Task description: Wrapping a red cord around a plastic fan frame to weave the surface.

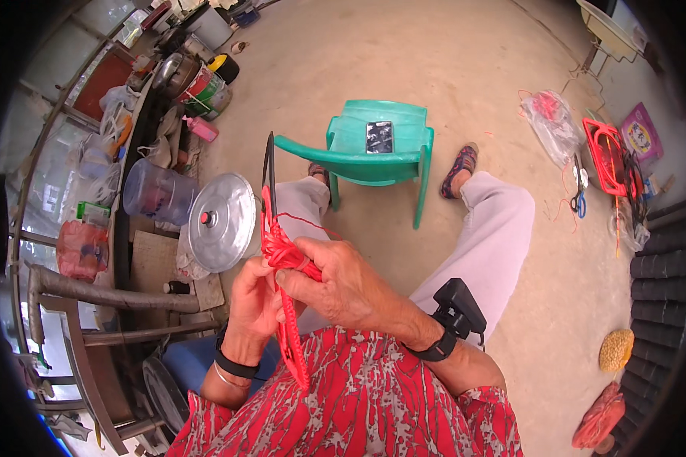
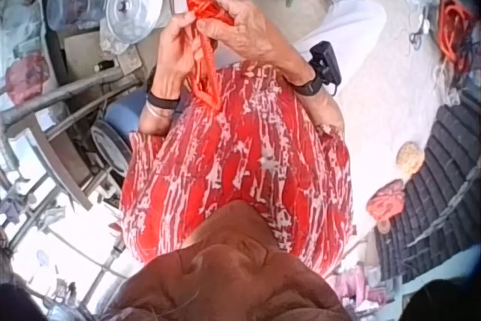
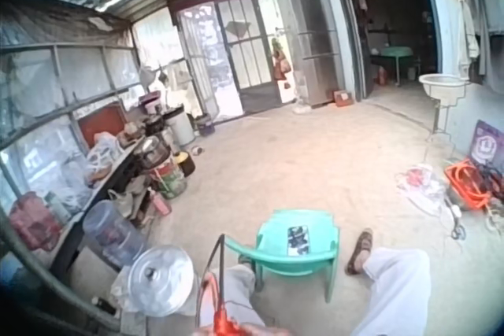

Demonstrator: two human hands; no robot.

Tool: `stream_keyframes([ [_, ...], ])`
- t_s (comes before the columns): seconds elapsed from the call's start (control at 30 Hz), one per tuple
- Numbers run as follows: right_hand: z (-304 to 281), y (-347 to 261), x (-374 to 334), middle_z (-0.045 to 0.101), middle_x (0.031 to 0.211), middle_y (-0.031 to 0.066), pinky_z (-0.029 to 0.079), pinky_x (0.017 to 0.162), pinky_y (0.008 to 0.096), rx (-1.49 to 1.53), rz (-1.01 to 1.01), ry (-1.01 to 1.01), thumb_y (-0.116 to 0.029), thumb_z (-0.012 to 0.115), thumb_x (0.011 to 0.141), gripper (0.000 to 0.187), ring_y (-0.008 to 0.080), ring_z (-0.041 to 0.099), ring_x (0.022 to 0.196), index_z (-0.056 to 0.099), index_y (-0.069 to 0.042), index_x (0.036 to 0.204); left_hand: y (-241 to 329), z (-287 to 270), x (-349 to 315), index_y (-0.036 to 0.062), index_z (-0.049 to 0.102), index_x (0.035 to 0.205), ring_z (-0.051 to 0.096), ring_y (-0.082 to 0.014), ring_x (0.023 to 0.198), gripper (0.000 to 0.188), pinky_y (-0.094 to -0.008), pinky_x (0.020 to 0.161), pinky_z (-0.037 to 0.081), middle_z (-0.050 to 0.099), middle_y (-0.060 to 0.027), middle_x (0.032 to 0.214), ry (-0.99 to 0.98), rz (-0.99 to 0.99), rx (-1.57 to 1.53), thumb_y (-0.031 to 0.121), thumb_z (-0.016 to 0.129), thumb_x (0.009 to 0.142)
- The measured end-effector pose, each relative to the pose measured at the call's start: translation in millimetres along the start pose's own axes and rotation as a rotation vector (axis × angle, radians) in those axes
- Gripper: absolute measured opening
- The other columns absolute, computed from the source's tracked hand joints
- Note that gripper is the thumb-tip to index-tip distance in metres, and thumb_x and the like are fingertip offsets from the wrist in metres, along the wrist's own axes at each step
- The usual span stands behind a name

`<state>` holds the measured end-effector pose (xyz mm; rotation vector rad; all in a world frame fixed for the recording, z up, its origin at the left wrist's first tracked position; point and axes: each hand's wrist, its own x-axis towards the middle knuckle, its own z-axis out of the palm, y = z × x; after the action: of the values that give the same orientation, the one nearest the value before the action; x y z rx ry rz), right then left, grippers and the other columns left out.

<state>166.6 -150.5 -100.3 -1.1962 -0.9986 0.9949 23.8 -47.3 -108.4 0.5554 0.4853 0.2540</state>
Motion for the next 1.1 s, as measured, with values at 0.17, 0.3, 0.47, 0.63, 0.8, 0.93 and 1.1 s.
stream_keyframes([
  [0.17,-2,0,0,0.057,0.071,0.0127,0.046,0.062,0.0325,0.004,0.050,-0.018,-0.026,0.060,0.088,0.031,0.0128,0.052,0.066,0.059,0.003,0.099,0,-3,3,-0.0012,0.051,0.113,0.041,-0.0102,0.041,0.033,-0.0248,0.035,0.038,0.049,-0.0027,0.060,0.005,-0.003,-0.012,0.022,0.050,0.090],
  [0.3,2,3,-2,0.059,0.074,0.0100,0.046,0.062,0.0312,0.093,0.079,0.003,-0.031,0.061,0.089,0.036,0.0109,0.052,0.068,0.060,0.002,0.103,3,-5,3,-0.0008,0.051,0.109,0.041,-0.0128,0.039,0.031,-0.0246,0.035,0.037,0.044,-0.0031,0.054,-0.045,0.014,-0.061,0.024,0.049,0.090],
  [0.47,3,-3,-8,0.059,0.076,0.0035,0.045,0.065,0.0281,0.222,0.181,-0.125,-0.040,0.061,0.090,0.043,0.0071,0.051,0.073,0.062,-0.001,0.108,10,-6,0,0.0026,0.049,0.093,0.040,-0.0151,0.038,0.022,-0.0267,0.035,0.037,0.043,-0.0037,0.052,-0.005,0.008,-0.130,0.024,0.048,0.091],
  [0.63,12,13,-14,0.059,0.075,0.0039,0.045,0.064,0.0279,0.190,0.087,-0.196,-0.039,0.064,0.089,0.041,0.0079,0.052,0.072,0.062,0.000,0.102,13,-5,1,0.0052,0.044,0.083,0.040,-0.0149,0.038,0.020,-0.0281,0.035,0.036,0.042,-0.0034,0.051,0.007,0.104,0.007,0.024,0.048,0.091],
  [0.8,18,14,-15,0.058,0.070,0.0057,0.044,0.061,0.0294,0.196,0.073,-0.197,-0.037,0.067,0.086,0.041,0.0091,0.051,0.068,0.062,0.002,0.097,12,-3,3,0.0049,0.043,0.081,0.040,-0.0145,0.039,0.021,-0.0267,0.037,0.037,0.042,-0.0043,0.051,0.007,0.099,-0.056,0.023,0.049,0.090],
  [0.93,13,9,-17,0.056,0.064,0.0096,0.044,0.057,0.0313,0.070,-0.003,-0.192,-0.032,0.068,0.085,0.036,0.0121,0.052,0.061,0.061,0.002,0.095,10,-5,4,0.0052,0.044,0.080,0.039,-0.0146,0.039,0.021,-0.0265,0.038,0.038,0.042,-0.0045,0.052,-0.030,0.085,-0.034,0.022,0.049,0.090],
  [1.1,14,-4,-23,0.056,0.063,0.0133,0.043,0.054,0.0329,-0.019,-0.127,-0.152,-0.021,0.068,0.083,0.025,0.0178,0.054,0.054,0.061,0.000,0.095,7,-7,2,0.0058,0.044,0.081,0.037,-0.0139,0.040,0.018,-0.0271,0.038,0.035,0.042,-0.0046,0.052,-0.068,0.087,-0.081,0.020,0.050,0.089],
])
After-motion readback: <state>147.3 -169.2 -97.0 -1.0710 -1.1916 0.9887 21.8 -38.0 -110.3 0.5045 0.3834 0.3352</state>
